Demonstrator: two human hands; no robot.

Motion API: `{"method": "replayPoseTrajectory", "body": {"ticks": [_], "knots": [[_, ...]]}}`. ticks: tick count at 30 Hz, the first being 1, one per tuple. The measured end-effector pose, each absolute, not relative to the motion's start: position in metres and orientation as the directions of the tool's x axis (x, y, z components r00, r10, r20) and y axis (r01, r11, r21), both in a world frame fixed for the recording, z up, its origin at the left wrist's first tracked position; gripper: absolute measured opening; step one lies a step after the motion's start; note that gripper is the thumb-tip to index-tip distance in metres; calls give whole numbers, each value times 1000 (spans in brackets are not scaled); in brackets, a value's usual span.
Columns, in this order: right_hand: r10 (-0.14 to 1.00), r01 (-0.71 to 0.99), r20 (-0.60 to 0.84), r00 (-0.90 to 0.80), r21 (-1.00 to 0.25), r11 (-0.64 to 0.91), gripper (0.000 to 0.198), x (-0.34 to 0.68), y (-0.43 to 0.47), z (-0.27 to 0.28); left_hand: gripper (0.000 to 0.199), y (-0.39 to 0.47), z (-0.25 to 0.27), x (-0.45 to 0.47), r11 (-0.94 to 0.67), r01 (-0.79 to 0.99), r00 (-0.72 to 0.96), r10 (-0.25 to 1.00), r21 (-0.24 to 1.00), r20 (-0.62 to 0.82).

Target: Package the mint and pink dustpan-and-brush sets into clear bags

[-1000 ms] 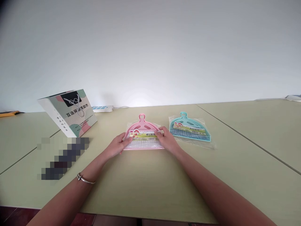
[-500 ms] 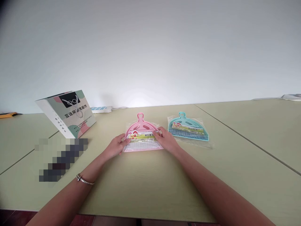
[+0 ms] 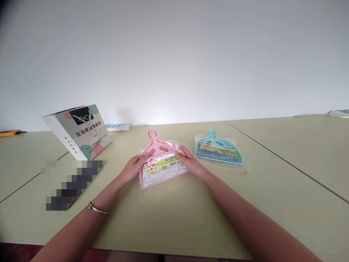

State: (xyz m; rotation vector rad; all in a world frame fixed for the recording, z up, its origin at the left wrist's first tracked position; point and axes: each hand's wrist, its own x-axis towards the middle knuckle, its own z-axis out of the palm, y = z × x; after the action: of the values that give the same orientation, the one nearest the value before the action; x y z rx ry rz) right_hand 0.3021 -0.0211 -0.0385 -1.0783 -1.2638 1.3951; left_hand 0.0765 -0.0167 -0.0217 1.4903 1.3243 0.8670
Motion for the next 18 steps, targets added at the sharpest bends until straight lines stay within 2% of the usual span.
{"method": "replayPoseTrajectory", "body": {"ticks": [4,6,7,9,10,11,13,15,18], "knots": [[966,30,-49,-255,-999,-43,64,303,-23,-37,51,-16,-22,77,1,272,75,997,962,-22],[995,184,12,-101,-982,31,79,305,-21,-37,50,-15,-23,77,-14,255,17,1000,967,10],[994,290,108,35,-952,93,82,306,-21,-37,50,-15,-23,78,-19,253,-9,1000,967,22],[887,492,386,253,-841,225,73,306,-20,-36,47,-15,-24,80,-25,243,-55,998,970,39],[828,550,484,284,-789,273,61,305,-21,-35,45,-16,-24,81,-31,233,-72,996,972,49],[812,557,518,268,-771,308,49,303,-21,-34,44,-17,-23,82,-40,220,-83,995,975,59],[900,430,404,163,-850,304,33,299,-23,-33,44,-19,-23,85,-72,196,-81,993,978,89],[981,185,191,41,-966,180,31,295,-24,-35,44,-21,-22,87,-123,193,-22,991,973,129],[999,-219,-12,-38,-976,-20,32,289,-24,-41,45,-24,-22,88,-165,218,139,981,962,137]]}}
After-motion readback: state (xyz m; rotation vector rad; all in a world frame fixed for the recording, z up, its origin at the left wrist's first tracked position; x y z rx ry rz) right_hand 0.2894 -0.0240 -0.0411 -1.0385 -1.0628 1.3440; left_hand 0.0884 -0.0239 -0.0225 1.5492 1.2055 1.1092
